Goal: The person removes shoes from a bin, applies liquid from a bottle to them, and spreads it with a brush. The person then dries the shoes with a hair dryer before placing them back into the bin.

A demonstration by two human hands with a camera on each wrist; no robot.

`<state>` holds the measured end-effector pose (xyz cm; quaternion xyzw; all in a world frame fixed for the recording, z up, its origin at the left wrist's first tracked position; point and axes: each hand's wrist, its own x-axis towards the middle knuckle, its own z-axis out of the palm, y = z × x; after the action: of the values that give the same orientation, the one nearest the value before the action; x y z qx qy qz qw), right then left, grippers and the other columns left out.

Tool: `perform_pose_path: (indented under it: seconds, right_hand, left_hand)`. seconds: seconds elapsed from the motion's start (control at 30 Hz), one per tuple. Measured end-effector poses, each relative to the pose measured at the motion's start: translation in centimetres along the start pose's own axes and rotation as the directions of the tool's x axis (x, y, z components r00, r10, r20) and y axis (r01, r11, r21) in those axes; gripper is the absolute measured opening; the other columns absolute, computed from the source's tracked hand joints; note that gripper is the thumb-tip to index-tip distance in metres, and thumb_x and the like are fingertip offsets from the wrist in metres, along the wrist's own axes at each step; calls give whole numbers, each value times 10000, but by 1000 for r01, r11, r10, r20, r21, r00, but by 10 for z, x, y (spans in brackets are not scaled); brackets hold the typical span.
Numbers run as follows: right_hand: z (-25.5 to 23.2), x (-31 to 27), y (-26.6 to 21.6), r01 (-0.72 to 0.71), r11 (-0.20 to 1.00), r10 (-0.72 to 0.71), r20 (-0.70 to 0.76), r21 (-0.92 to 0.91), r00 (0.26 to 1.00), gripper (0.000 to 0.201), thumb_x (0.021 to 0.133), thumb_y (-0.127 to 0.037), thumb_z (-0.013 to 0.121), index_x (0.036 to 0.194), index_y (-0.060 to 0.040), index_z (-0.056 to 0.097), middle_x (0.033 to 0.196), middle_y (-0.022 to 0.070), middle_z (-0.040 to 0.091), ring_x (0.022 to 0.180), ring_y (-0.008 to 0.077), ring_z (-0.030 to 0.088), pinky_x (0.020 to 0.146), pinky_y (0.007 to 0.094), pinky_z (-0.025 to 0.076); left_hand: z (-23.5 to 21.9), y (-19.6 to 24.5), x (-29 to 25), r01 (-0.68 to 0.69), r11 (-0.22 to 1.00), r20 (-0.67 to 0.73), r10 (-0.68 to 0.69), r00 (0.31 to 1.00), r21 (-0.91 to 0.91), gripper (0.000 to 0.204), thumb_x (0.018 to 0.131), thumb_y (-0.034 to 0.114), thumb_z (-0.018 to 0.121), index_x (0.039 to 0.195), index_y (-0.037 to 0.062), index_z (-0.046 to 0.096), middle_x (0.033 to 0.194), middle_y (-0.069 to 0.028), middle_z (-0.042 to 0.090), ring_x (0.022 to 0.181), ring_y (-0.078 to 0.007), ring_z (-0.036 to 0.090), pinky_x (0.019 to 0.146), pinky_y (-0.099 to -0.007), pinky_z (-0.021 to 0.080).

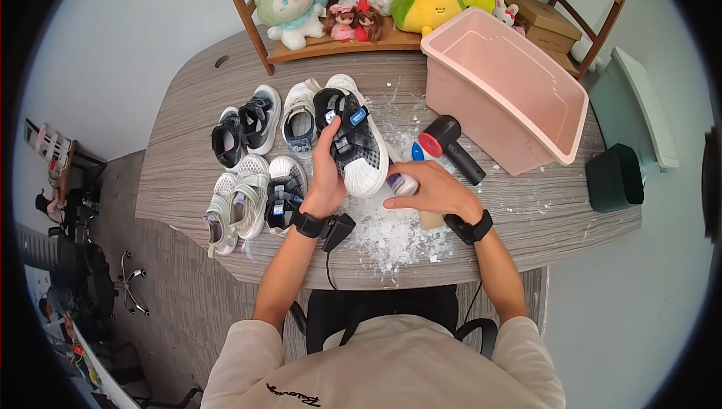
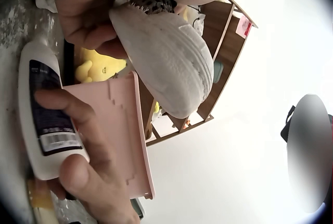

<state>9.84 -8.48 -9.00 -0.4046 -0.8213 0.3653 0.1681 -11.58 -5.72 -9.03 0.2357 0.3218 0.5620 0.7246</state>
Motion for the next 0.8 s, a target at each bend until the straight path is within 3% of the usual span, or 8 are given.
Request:
perform_pose_path:
  seconds: [0.1,0.17,0.23,0.3,0.43,0.47,0.57,0.8]
  right_hand:
    - [-1,2,0,106,985,-72,-235,136,969,507,731,-292,878,1136,-71,669,972,110,719,828,240,679,731,353,535]
    - [-1,3,1,197,963,-87,-485,181,870,512,671,-161,915,1118,-78,678,1013,84,706,848,173,649,767,303,531]
    - [1,4,9,194,956,-50,-529,221,847,507,674,-102,915,1124,-79,683,1041,77,704,915,132,645,817,283,527]
    - [-1,4,6,261,918,32,-711,299,702,458,722,-92,894,1128,-62,684,1025,50,707,930,134,651,834,287,534]
    - [-6,-3,21,386,690,282,-718,613,637,266,877,-126,790,1070,20,681,869,62,703,748,113,648,678,270,552]
    - [-6,-2,31,389,706,271,-732,592,625,286,993,-204,645,1094,63,653,704,34,608,530,69,488,477,228,416]
    - [-7,1,34,523,606,279,-775,600,567,283,1012,-208,622,1100,60,649,682,37,587,505,86,466,471,258,420]
    - [-8,3,29,496,630,306,-778,598,549,277,996,-210,647,968,63,681,719,105,688,530,143,613,522,268,524]
  left_hand:
    - [1,2,1,3,998,11,-3,1000,-56,364,1002,382,550,1164,72,650,1033,-40,729,916,-164,708,865,-324,565]
    - [1,3,-1,-3,998,-13,3,1000,-55,355,1002,367,555,1171,69,649,1034,-45,732,905,-166,712,854,-325,573]
    - [1,4,-1,-6,998,-13,5,1000,-56,348,1001,357,559,1170,67,651,1031,-48,733,893,-167,715,840,-322,577]
    - [1,4,0,-9,998,-5,8,1000,-54,341,1000,348,562,1169,65,652,1028,-51,734,880,-168,717,826,-319,581]
    - [-4,1,2,18,999,14,-17,1000,-26,327,991,320,574,1164,55,658,1019,-54,736,860,-163,720,797,-308,590]
    - [-4,2,1,37,999,36,-37,999,-7,324,986,312,577,1157,50,661,1016,-54,737,861,-161,721,794,-310,597]
    - [-3,3,-1,144,988,88,-149,985,54,308,978,298,592,1138,45,663,999,-63,736,849,-156,720,776,-305,598]
    - [-4,-9,-1,154,979,119,-170,978,134,327,981,320,602,1111,29,676,1000,-51,725,817,-123,704,758,-267,571]
